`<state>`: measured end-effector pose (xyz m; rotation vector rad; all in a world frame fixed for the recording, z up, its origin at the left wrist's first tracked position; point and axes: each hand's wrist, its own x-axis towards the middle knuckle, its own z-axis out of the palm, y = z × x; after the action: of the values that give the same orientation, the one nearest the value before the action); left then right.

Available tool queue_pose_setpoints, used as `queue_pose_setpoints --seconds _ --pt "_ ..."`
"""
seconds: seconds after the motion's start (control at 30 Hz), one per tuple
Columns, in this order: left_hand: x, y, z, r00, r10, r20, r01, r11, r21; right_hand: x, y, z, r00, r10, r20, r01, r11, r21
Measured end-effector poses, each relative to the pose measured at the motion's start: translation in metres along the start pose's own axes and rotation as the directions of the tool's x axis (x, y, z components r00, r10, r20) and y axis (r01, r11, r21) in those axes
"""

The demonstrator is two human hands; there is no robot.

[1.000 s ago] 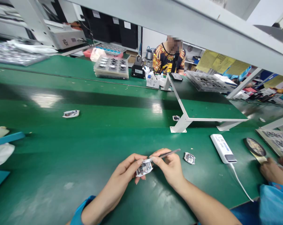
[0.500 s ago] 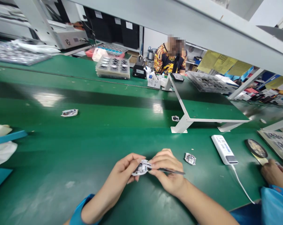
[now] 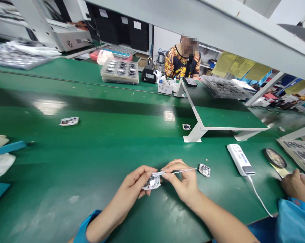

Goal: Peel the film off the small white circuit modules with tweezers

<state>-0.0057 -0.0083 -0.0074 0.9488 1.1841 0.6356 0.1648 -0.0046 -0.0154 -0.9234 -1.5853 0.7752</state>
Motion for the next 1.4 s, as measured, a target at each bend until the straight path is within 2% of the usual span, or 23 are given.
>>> queue_pose_setpoints --seconds 0.17,0.37,0.6,0.77,0.93,1.07,1.27,1.4 --pt "0.0013 0.0008 0.0015 1.0 0.008 0.004 -0.008 0.999 0.034 -0.0027 0.0028 -0.0004 0.995 0.101 0.022 -0.101 0.994 0.032" --pt "0.0042 -0.0015 0.0021 1.0 -0.011 -0.01 0.012 0.999 0.042 -0.0001 -0.0026 -0.0022 0.986 0.12 0.113 -0.129 0.989 0.076" --pt "0.0044 -0.0016 0.0009 1.0 -0.022 -0.016 0.022 1.0 0.016 -0.0023 0.0036 0.0009 0.948 0.291 0.127 -0.316 0.907 0.28" --pt "0.0032 0.0019 0.0034 0.999 -0.034 -0.026 0.035 0.999 0.004 -0.0035 0.0062 0.0035 0.956 0.283 0.08 -0.294 0.922 0.25" --pt "0.0013 0.0011 0.0046 0.998 -0.033 -0.049 0.034 0.999 0.011 -0.0026 0.0013 0.0019 0.982 0.175 0.071 -0.182 0.976 0.122" --pt "0.0015 -0.0007 0.0034 0.999 -0.04 -0.026 0.039 0.999 -0.01 -0.0013 -0.0006 0.0005 0.993 0.095 0.07 -0.098 0.995 0.029" --pt "0.0023 -0.0005 0.001 0.999 -0.04 0.019 0.04 0.999 0.014 -0.0015 0.0034 0.0018 0.973 0.226 0.045 -0.23 0.961 0.155" --pt "0.0021 -0.0009 0.0006 0.999 -0.024 0.026 0.023 0.999 0.027 -0.0019 0.0041 0.0027 0.963 0.267 0.038 -0.27 0.95 0.157"
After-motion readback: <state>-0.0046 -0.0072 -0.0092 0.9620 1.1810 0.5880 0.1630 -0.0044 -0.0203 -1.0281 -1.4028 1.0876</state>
